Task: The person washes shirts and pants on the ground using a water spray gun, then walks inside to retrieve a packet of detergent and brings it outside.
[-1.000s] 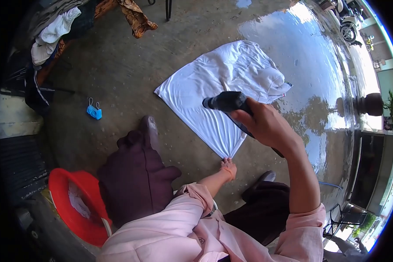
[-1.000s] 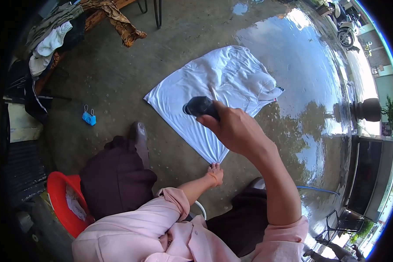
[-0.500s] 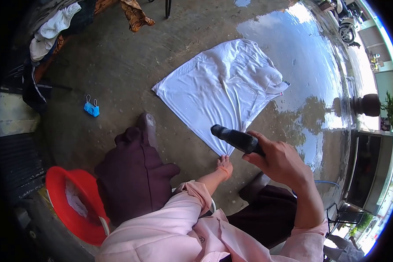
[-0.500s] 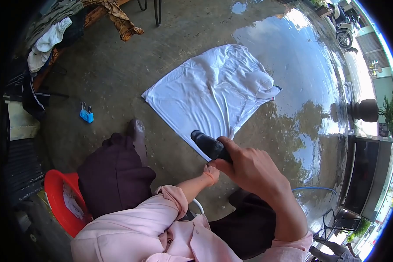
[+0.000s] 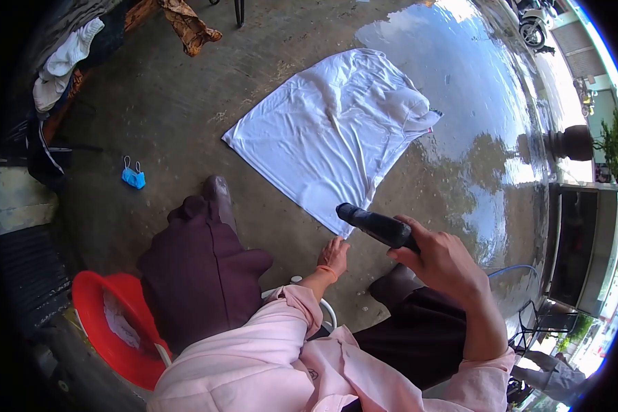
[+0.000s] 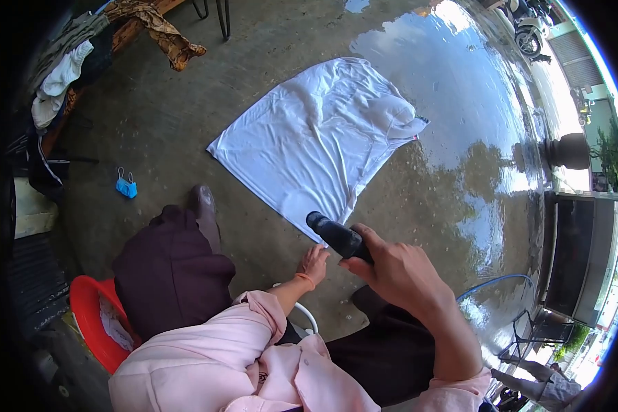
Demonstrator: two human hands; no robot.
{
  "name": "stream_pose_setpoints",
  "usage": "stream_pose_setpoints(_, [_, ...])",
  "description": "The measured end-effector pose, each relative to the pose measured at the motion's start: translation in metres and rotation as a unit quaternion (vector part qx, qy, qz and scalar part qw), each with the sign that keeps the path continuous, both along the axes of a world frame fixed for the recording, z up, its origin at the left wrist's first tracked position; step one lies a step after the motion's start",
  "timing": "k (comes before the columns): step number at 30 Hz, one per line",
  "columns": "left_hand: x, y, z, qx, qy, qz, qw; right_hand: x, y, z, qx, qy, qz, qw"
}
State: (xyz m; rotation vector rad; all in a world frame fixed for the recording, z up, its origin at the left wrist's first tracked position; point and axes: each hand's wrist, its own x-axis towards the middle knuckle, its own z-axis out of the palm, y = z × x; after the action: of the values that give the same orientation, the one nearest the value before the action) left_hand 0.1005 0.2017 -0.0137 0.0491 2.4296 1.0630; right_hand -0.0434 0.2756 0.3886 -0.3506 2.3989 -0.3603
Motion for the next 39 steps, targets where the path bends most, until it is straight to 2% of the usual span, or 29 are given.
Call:
stream_pose_setpoints(4, [-0.013, 0.007, 0.001, -0.083, 0.132, -0.002, 0.988, 0.005, 0.017, 0.004, -0.008, 0.036, -0.003, 0.999])
stream_pose_setpoints(5, [-0.012, 0.011, -0.008, -0.081, 0.097, -0.013, 0.992, 0.004, 0.022, 0.004, 0.021, 0.019, -0.008, 1.0])
stream_pose_setpoints(7, [-0.005, 0.017, -0.014, -0.095, 0.105, -0.021, 0.99, 0.004, 0.031, 0.003, 0.052, 0.002, -0.017, 0.999])
stream_pose_setpoints(11, [0.001, 0.021, -0.018, -0.13, 0.165, -0.026, 0.977, 0.007, 0.042, -0.003, 0.017, 0.002, -0.023, 1.0])
stream_pose_setpoints(14, [-0.018, 0.02, -0.014, -0.138, 0.104, -0.041, 0.984, 0.007, 0.039, 0.001, -0.035, 0.018, -0.031, 0.999])
stream_pose_setpoints(18, [-0.047, 0.011, -0.029, -0.274, 0.198, -0.032, 0.941, 0.004, 0.035, 0.007, -0.081, 0.044, -0.029, 0.995])
stream_pose_setpoints(20, [-0.054, 0.002, -0.027, -0.251, 0.214, -0.035, 0.943, 0.001, 0.033, 0.01, -0.081, 0.046, -0.031, 0.995])
stream_pose_setpoints(22, [-0.058, 0.004, -0.031, -0.212, 0.175, -0.031, 0.961, -0.001, 0.032, 0.013, -0.081, 0.047, -0.032, 0.995])
stream_pose_setpoints(24, [-0.056, 0.005, -0.043, -0.239, 0.13, -0.157, 0.95, -0.003, 0.03, 0.015, -0.056, 0.025, -0.04, 0.997])
stream_pose_setpoints(27, [-0.043, 0.011, -0.029, -0.158, 0.003, -0.199, 0.967, -0.006, 0.034, 0.011, -0.016, 0.001, -0.032, 0.999])
stream_pose_setpoints(32, [-0.017, 0.026, -0.023, -0.096, -0.147, -0.271, 0.946, -0.01, 0.032, -0.007, -0.036, 0.038, -0.054, 0.997])
stream_pose_setpoints(34, [-0.012, 0.029, -0.02, -0.09, -0.151, -0.273, 0.946, -0.011, 0.031, -0.012, -0.047, 0.067, -0.068, 0.994])
stream_pose_setpoints(37, [-0.01, 0.032, -0.016, -0.139, -0.128, -0.291, 0.938, -0.013, 0.03, -0.013, -0.053, 0.133, -0.086, 0.986])
stream_pose_setpoints(39, [-0.003, 0.031, -0.019, -0.194, -0.013, -0.296, 0.935, -0.012, 0.03, -0.012, -0.093, 0.168, -0.112, 0.975])
